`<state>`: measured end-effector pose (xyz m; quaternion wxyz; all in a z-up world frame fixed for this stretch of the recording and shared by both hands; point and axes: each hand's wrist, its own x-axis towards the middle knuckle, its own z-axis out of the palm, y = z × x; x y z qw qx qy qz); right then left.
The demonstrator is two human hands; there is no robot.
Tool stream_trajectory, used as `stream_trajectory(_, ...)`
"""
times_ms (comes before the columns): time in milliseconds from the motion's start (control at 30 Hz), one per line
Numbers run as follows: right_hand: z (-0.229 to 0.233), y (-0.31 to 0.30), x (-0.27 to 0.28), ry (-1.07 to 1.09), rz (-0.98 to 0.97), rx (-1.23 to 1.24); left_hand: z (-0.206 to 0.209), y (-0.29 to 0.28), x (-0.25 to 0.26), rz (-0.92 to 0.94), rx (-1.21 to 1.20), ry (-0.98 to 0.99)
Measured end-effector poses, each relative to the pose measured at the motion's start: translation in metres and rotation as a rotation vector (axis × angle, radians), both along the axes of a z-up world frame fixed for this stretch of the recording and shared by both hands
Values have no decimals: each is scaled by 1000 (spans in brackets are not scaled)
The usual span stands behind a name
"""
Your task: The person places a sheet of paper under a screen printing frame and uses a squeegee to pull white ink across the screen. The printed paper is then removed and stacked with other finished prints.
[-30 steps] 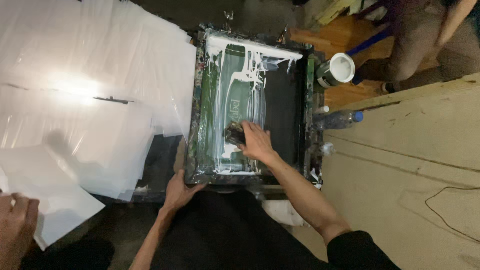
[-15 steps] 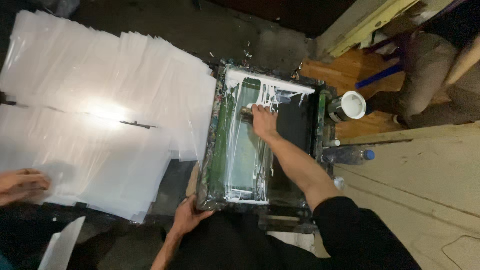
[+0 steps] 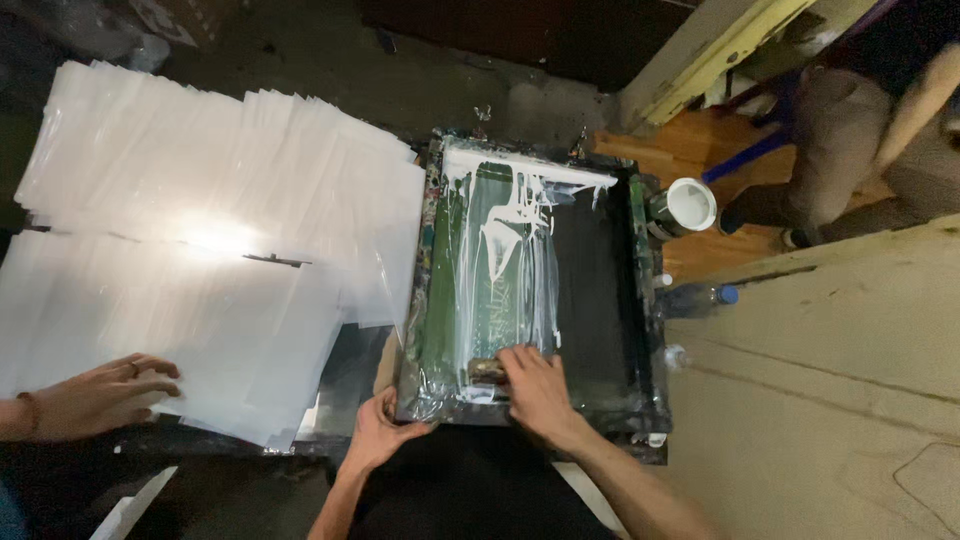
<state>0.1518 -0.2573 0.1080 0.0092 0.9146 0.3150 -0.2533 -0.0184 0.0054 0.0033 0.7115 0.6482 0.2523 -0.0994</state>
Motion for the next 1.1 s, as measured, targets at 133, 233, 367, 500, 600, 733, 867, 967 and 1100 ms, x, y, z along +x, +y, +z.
stream_trajectory(133, 101, -31, -6, -682, -15, 628, 158, -5, 46, -1, 4, -8)
stream_trajectory(233, 162, -25, 54, -1018, 9, 960, 127, -2, 93, 60, 262, -663)
stream_trajectory(367, 240, 12, 108, -1128, 5, 941, 77, -31, 165, 89, 457, -304)
stream_trajectory(500, 280, 22, 132, -1039, -28, 911, 0, -73, 164, 82, 1272, -25)
stream_trajectory(600, 300, 25, 150, -990, 42, 942, -26, -70, 165, 183, 1352, -100)
stream_trajectory(733, 309, 24, 171, -942, 106, 948, -28, 2, 125, 236, 848, 248)
stream_trajectory(867, 313, 27, 180, -933, 162, 971, -19, 89, 55, 388, 1034, 429)
stream_trajectory(967, 316, 29, 190, -961, 196, 964, -8, 87, 59, 608, 1327, 282)
stream_trajectory(1100, 315, 25, 198, -984, 157, 937, -3, 12, 133, 88, 1055, 124)
